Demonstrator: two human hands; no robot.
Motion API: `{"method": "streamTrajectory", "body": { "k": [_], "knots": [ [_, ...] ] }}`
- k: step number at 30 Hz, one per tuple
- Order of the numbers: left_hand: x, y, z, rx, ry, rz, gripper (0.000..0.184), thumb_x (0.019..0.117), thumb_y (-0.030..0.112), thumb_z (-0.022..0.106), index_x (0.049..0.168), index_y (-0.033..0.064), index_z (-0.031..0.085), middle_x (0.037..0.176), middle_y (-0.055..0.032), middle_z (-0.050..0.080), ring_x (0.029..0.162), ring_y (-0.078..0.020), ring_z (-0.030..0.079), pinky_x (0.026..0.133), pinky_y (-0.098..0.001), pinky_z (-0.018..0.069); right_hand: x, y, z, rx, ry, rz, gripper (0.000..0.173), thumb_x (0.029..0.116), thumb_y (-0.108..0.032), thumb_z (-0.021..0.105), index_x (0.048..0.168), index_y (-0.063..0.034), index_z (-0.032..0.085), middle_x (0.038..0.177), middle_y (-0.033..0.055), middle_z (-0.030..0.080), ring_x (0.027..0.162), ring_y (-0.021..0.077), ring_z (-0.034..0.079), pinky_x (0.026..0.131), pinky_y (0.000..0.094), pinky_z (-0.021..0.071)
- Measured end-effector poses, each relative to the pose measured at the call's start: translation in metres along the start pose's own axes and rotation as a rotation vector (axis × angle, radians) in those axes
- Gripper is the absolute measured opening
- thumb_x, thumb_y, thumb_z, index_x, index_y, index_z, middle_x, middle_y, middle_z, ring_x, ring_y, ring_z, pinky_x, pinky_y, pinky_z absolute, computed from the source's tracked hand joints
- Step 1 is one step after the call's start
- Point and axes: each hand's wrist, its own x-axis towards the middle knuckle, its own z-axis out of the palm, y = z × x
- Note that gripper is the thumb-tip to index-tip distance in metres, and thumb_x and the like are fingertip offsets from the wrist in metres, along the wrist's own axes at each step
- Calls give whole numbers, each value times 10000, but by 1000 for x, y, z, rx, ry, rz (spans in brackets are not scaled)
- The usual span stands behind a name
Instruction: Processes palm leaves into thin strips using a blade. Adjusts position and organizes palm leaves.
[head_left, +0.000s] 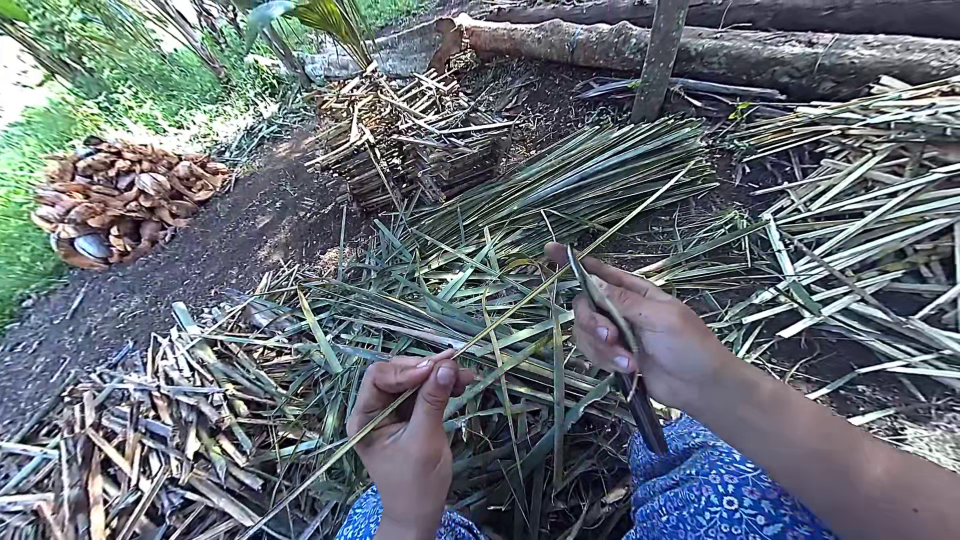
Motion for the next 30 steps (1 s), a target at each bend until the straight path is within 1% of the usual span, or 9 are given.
{"method": "streamTrajectory", "body": {
  "k": [6,10,15,17,18,20,22,26,30],
  "knots": [
    [14,6,-25,32,16,-18,69,904,143,767,931,197,734,868,24,762,737,-64,731,698,-206,625,3,-11,-27,12,111,-114,441,1113,-232,235,1461,-184,502,546,-70,460,417,-8,441,432,130,418],
    [27,13,-50,67,87,-17,122,909,71,735,889,186,699,839,22,758,720,-55,725,677,-189,614,6,-18,-49,36,268,-166,458,1121,-256,173,1421,-193,513,559,-82,454,407,-15,424,410,129,403],
    [25,6,-51,132,57,23,139,890,73,763,909,191,694,877,15,763,745,-79,731,704,-221,626,8,-18,-44,-18,387,-197,420,1132,-261,234,1428,-205,526,622,-65,493,476,11,499,463,146,464],
    [21,2,-45,165,-10,63,124,879,151,797,937,230,721,947,48,757,820,-75,734,754,-226,629,5,-14,-36,-114,257,-141,439,1121,-284,238,1479,-236,487,611,-78,526,525,23,563,550,180,535],
    [19,0,-40,171,-43,80,121,878,166,799,948,241,734,974,58,754,851,-75,734,772,-226,630,3,-10,-31,-144,146,-90,435,1112,-298,253,1486,-247,468,597,-88,535,529,13,568,569,176,538],
    [13,-3,-30,155,-106,109,122,889,153,789,966,236,741,1003,58,750,894,-84,735,800,-233,628,-1,1,-18,-138,-84,56,418,1085,-337,342,1477,-260,462,600,-99,524,529,-19,531,563,139,487],
    [8,-5,-20,136,-151,140,134,895,137,784,981,235,751,1017,72,750,924,-82,733,814,-238,626,-5,9,-1,-100,-234,158,421,1067,-323,404,1469,-218,469,616,-116,517,525,-41,506,536,114,454],
    [2,-6,-9,162,-225,247,159,916,99,758,1023,217,756,1051,88,735,960,-63,720,829,-223,619,-12,15,27,-65,-380,216,411,1076,-267,404,1458,-123,455,638,-143,502,533,-57,507,512,98,448],
    [2,-7,-11,291,-250,393,120,947,101,727,1025,193,729,1088,79,729,987,-70,715,828,-218,613,-16,19,35,-9,-431,185,417,1082,-278,430,1463,-110,450,646,-143,492,538,-54,504,511,98,441]
  ]
}}
